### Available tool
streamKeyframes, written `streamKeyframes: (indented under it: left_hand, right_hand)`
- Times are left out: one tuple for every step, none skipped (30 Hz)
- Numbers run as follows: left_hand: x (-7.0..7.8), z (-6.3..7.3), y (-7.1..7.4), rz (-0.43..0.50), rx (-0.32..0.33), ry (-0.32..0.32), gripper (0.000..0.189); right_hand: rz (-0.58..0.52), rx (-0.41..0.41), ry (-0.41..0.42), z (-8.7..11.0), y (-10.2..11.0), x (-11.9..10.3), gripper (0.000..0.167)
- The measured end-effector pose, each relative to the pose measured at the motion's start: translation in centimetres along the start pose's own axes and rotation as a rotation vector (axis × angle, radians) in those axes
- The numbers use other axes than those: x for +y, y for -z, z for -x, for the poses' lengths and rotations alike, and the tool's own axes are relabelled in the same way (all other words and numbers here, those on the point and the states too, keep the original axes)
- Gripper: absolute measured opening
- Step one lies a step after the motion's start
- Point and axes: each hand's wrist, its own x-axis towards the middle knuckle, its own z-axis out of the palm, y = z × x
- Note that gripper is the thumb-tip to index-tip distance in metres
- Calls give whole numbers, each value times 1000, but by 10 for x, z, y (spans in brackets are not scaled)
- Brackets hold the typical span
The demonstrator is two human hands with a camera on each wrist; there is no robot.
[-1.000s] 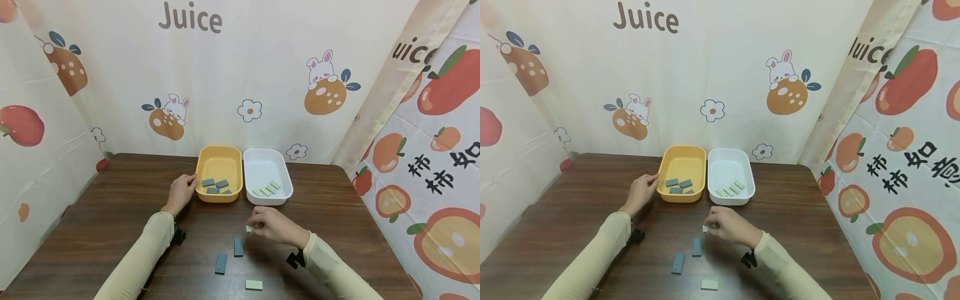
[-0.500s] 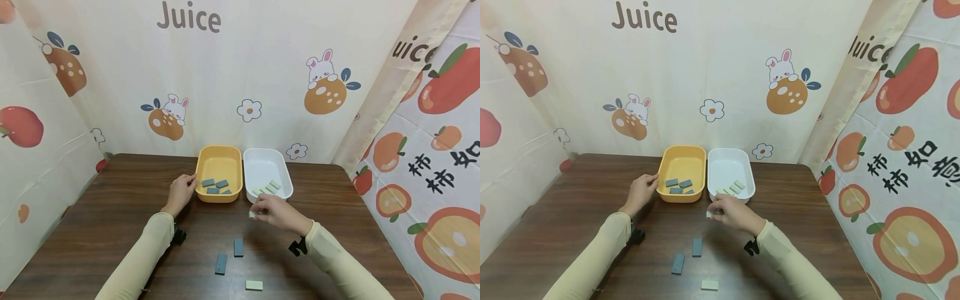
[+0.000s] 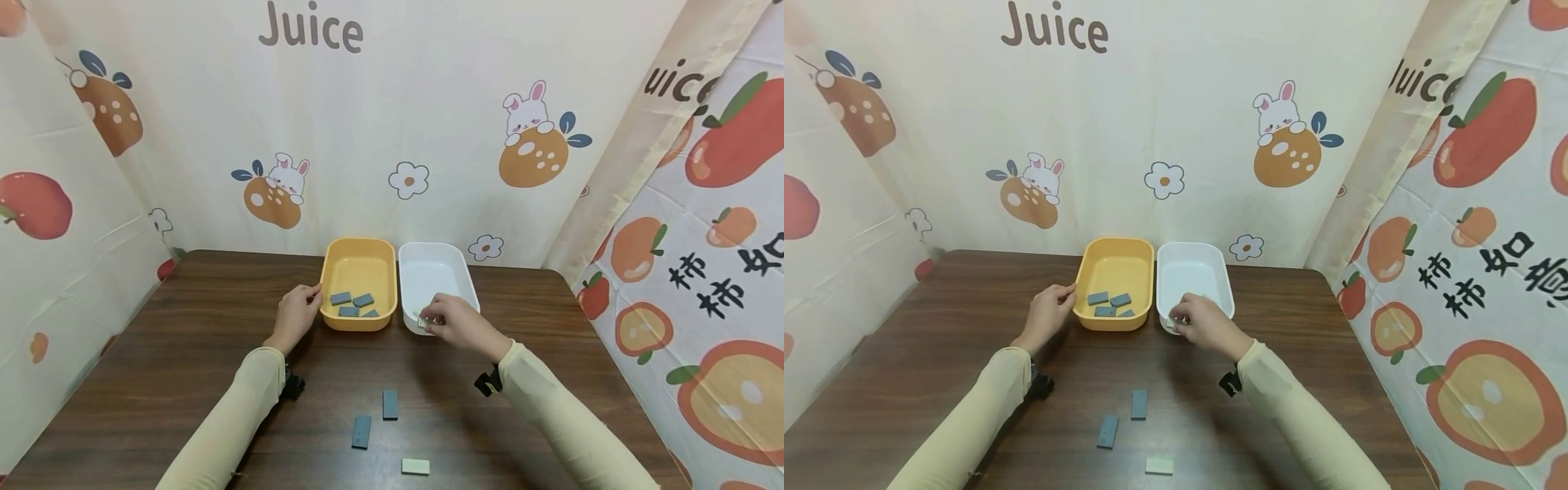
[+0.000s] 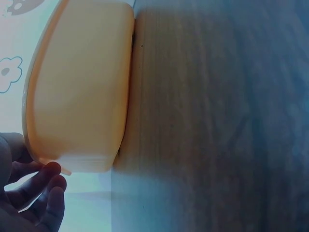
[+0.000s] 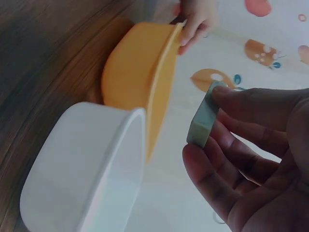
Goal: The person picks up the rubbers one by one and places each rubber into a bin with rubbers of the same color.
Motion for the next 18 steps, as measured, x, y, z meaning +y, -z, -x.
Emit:
streamKeyframes:
  left_hand:
    - [0, 0, 0, -2, -2, 1, 34]
    - [0, 1, 0, -2, -3, 3, 34]
    - [-1, 1, 0, -4, -5, 5, 34]
    - [-1, 1, 0, -5, -7, 6, 34]
    - [-1, 2, 0, -5, -8, 7, 34]
    - [-1, 2, 0, -5, -8, 7, 34]
    - [-1, 2, 0, -5, -8, 6, 34]
    - [-1, 2, 0, -3, -3, 5, 34]
    - [-1, 2, 0, -2, 0, 4, 33]
    - [0, 2, 1, -3, 3, 1, 33]
    - [0, 2, 1, -3, 5, 1, 33]
    - [0, 2, 1, -4, 7, 1, 33]
    - [1, 2, 1, -6, 6, 2, 33]
    - [1, 1, 0, -7, 5, 3, 33]
    - [1, 1, 0, -8, 3, 2, 33]
    - [2, 0, 0, -8, 2, 0, 33]
    - [1, 0, 1, -6, 2, 2, 33]
    - [1, -1, 1, -5, 4, 1, 33]
  right_hand:
    - [-1, -6, -16, -3, 0, 1, 15]
    - [3, -8, -25, -6, -1, 3, 15]
    - [3, -9, -36, -9, -2, 5, 16]
    - [4, -6, -45, -12, -3, 7, 16]
    - [7, 3, -48, -14, -5, 10, 16]
    - [6, 14, -54, -17, -6, 12, 16]
    - [5, 26, -60, -19, -7, 15, 15]
    - [3, 38, -69, -21, -8, 17, 15]
    - [-2, 47, -82, -23, -9, 19, 15]
    - [-4, 52, -91, -25, -10, 22, 15]
    - [-9, 55, -102, -27, -11, 25, 16]
    - [-13, 54, -113, -28, -12, 27, 16]
    - [-17, 51, -121, -29, -12, 30, 16]
    - [-23, 46, -131, -30, -13, 34, 17]
    - [-25, 45, -138, -32, -14, 37, 17]
    - [-28, 44, -139, -34, -15, 40, 17]
    - [-30, 46, -134, -36, -15, 43, 17]
    - [-32, 51, -129, -38, -16, 46, 17]
